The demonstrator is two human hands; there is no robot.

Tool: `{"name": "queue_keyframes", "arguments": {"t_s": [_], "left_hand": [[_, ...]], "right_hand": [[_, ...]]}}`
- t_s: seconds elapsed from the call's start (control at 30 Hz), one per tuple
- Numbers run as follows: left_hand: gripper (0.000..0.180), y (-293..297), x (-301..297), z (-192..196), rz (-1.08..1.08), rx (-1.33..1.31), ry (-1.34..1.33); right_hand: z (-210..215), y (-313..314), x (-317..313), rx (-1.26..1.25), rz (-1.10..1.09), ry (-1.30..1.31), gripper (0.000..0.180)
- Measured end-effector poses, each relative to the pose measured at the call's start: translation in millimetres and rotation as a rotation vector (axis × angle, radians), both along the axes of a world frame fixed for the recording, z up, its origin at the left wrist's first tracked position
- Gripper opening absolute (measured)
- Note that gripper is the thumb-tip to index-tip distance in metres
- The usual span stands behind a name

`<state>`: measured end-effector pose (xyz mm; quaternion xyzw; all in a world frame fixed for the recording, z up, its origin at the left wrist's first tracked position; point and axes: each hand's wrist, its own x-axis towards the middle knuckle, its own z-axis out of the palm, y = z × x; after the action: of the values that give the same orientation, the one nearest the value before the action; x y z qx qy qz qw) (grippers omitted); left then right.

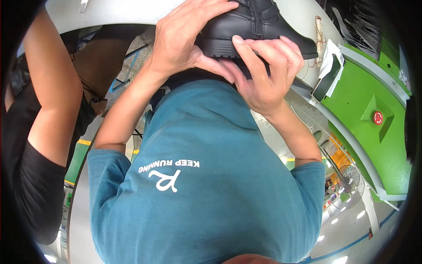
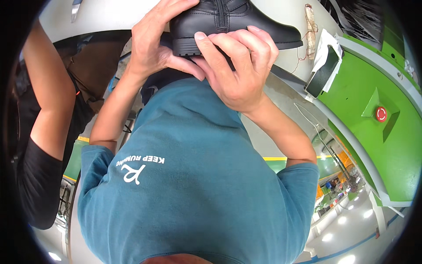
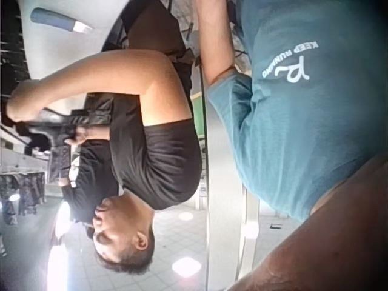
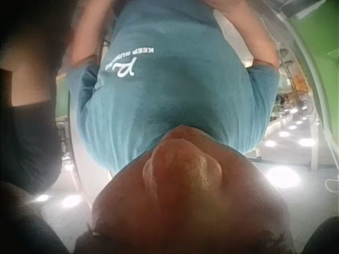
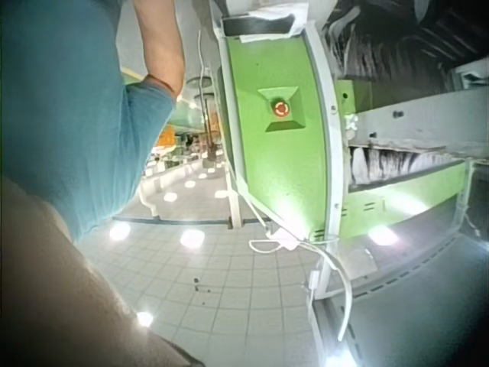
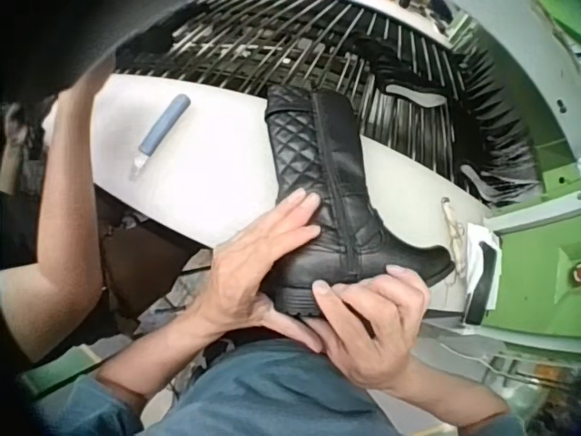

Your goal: The recorder is inspecting and assembling black boots on a factory production line, checking soles and heels, and placing them onto a conveyor system.

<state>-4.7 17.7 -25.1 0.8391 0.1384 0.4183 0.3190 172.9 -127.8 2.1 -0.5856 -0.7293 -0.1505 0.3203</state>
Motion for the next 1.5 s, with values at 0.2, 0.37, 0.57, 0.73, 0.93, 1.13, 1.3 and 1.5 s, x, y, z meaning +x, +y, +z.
{"name": "queue_keyframes", "arguments": {"t_s": [0.2, 0.37, 0.57, 0.73, 0.93, 1.13, 1.3, 1.5], "left_hand": [[0.105, -0.2, 1.4, -1.7, 0.006, 0.005, -0.079], [0.100, 0.7, 3.0, -1.8, 0.008, -0.002, -0.115], [0.090, -1.9, 7.4, -0.9, 0.019, -0.005, -0.127], [0.080, -7.2, 10.3, 1.2, 0.053, -0.020, -0.124], [0.068, -6.9, 12.1, 1.7, 0.075, -0.051, -0.139], [0.054, -9.2, 6.7, 7.1, 0.083, -0.080, -0.126], [0.048, -9.9, 6.2, -2.7, 0.068, -0.019, -0.144], [0.044, -23.3, 14.6, 18.5, 0.094, -0.032, -0.031]], "right_hand": [[8.9, 12.5, 4.4, -0.077, 0.098, 0.114, 0.051], [28.1, 22.3, 8.7, -0.238, 0.137, 0.147, 0.051], [36.7, 26.9, 18.3, -0.292, 0.145, 0.259, 0.049], [43.4, 30.9, 15.3, -0.338, 0.072, 0.373, 0.047], [49.7, 33.1, 15.6, -0.397, 0.022, 0.450, 0.054], [60.0, 29.5, 57.0, -0.309, 0.078, 0.370, 0.073], [29.2, 15.7, 87.8, -0.210, 0.236, 0.230, 0.064], [38.1, 17.7, 67.2, -0.204, 0.207, 0.185, 0.035]]}}
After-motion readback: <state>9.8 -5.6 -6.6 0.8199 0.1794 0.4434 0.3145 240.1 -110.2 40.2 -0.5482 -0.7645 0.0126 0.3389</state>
